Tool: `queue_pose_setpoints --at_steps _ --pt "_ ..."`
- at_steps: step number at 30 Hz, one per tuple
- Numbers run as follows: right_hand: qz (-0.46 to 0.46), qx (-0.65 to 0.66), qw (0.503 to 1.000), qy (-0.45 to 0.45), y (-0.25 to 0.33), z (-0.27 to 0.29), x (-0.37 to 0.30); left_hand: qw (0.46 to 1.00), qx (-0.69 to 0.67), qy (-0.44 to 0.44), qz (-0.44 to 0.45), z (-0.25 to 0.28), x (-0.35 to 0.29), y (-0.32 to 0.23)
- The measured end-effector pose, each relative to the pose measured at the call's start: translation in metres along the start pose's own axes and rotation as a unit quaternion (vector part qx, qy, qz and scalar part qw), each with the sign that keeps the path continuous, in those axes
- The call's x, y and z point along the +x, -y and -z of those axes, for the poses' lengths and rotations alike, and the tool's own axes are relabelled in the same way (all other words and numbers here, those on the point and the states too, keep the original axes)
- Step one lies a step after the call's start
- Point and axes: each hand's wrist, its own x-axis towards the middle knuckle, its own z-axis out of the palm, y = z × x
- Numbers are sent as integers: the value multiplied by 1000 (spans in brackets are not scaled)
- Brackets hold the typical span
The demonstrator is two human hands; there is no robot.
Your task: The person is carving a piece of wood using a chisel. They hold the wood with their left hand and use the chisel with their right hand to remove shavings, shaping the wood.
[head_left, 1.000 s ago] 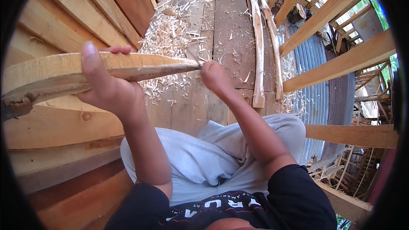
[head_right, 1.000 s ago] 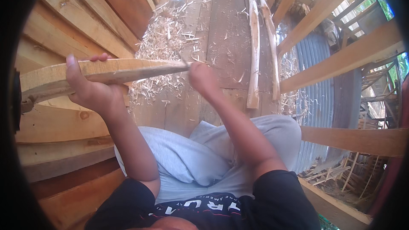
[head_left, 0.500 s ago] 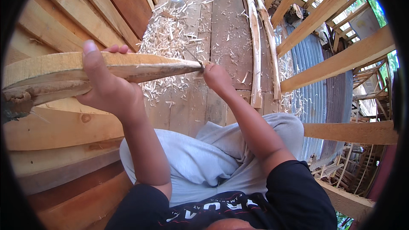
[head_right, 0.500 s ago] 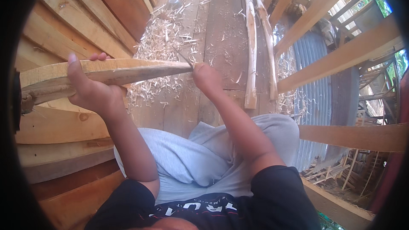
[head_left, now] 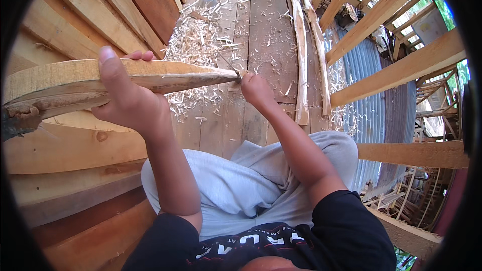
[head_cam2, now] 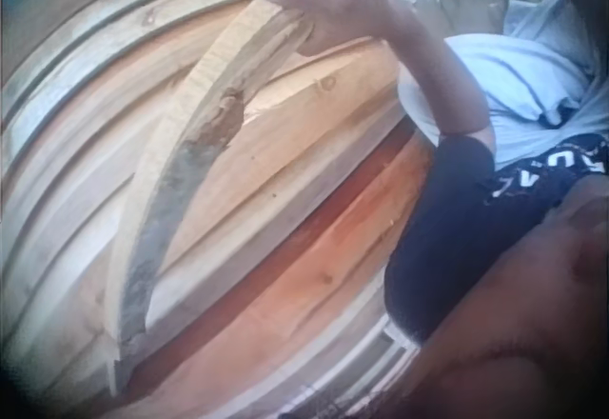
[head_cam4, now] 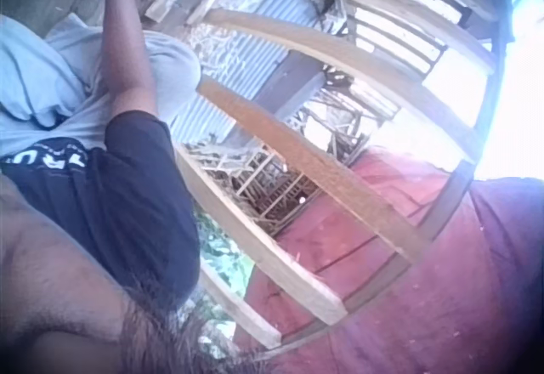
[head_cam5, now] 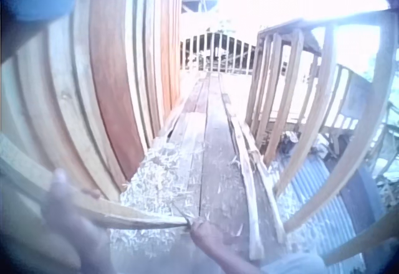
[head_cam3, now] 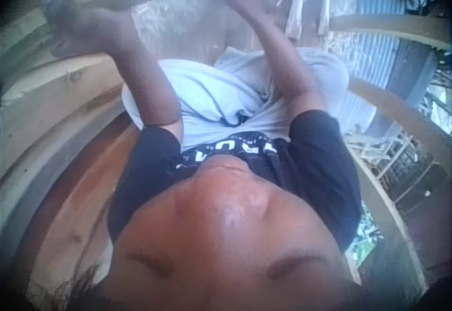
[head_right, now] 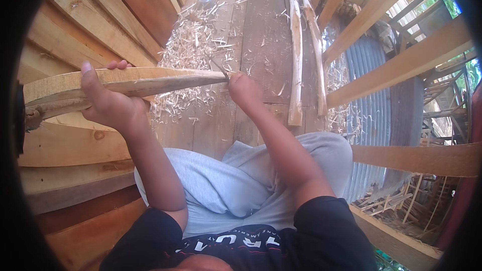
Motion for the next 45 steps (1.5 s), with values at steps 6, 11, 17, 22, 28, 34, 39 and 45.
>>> queue_pose_setpoints --at_steps 6,11,17,22,28,34,39,45 --pt "32 -3 999 41 38 31 -39 1000 -12 7 27 1 -1 -2" --pt "1 -35 999 29 -3 3 4 1000 10 -9 23 0 -1 -2" --pt "31 -12 999 41 38 25 -29 1000 -4 6 31 4 0 0" --pt "-2 -41 999 30 4 11 -7 1000 11 -9 26 -1 -2 -4" --pt "71 -35 995 68 50 38 -43 1000 7 5 1 4 0 -3" --pt "50 -28 998 0 1 5 2 1000 9 9 -9 2 1 -4" --pt "127 -211 969 18 -13 32 24 999 -9 32 16 7 3 0" --pt "43 -256 966 -14 -41 92 53 998 -55 32 10 7 3 4"
